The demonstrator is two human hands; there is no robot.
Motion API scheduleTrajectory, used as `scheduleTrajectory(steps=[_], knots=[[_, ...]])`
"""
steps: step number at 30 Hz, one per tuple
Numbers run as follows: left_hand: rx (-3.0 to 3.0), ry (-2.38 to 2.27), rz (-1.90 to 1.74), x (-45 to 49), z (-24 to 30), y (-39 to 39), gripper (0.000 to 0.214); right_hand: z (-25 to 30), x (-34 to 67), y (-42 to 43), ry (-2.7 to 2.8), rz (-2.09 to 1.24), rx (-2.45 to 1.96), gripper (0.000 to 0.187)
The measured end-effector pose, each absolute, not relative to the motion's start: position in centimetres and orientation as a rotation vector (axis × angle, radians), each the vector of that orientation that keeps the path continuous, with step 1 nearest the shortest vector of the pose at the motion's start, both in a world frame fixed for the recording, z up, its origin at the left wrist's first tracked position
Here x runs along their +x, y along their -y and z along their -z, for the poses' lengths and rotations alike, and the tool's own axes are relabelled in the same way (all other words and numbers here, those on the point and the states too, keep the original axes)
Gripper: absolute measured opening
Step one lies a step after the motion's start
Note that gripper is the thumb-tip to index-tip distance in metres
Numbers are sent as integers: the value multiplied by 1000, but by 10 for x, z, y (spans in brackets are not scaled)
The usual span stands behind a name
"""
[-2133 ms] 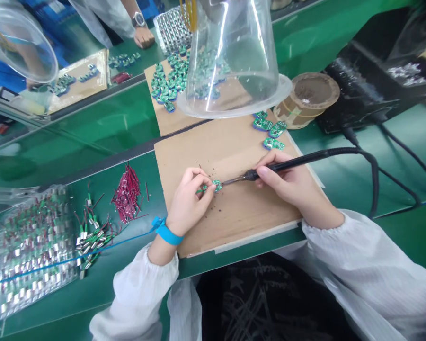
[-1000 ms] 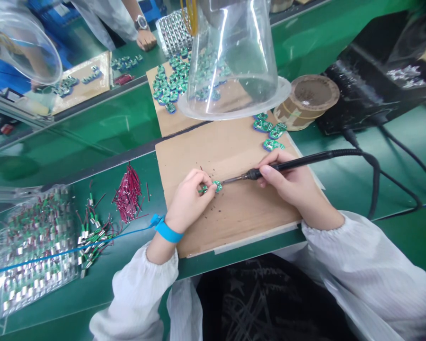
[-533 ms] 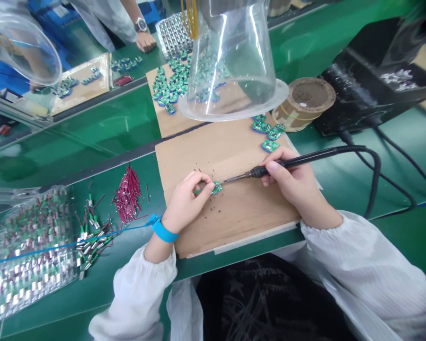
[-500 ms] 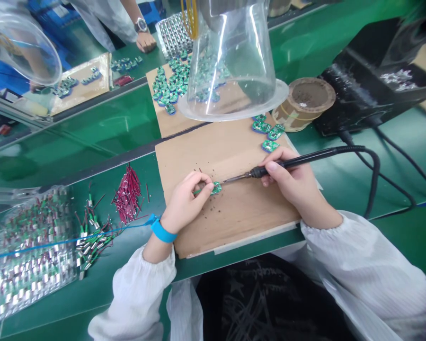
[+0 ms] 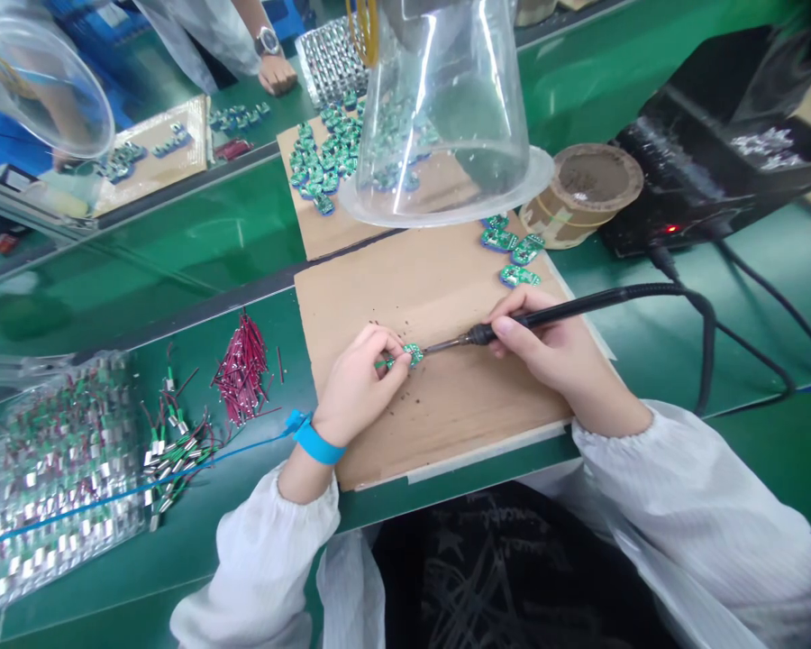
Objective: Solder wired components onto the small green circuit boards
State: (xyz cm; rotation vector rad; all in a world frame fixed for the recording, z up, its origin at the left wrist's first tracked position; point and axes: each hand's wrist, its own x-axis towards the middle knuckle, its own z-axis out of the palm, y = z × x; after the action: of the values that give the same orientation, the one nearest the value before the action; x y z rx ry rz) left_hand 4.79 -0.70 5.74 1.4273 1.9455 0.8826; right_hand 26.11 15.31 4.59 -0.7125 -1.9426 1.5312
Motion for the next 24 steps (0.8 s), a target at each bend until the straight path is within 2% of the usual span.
scheduleTrajectory(steps=[12,24], knots=[[1423,-1945,-908,48,-56,7,13,-47,261,-152,1988,-1504,-704,27],[1414,-1968,-919,48,-52,8,14,-38,256,-159,1549,-1464,-668,21]])
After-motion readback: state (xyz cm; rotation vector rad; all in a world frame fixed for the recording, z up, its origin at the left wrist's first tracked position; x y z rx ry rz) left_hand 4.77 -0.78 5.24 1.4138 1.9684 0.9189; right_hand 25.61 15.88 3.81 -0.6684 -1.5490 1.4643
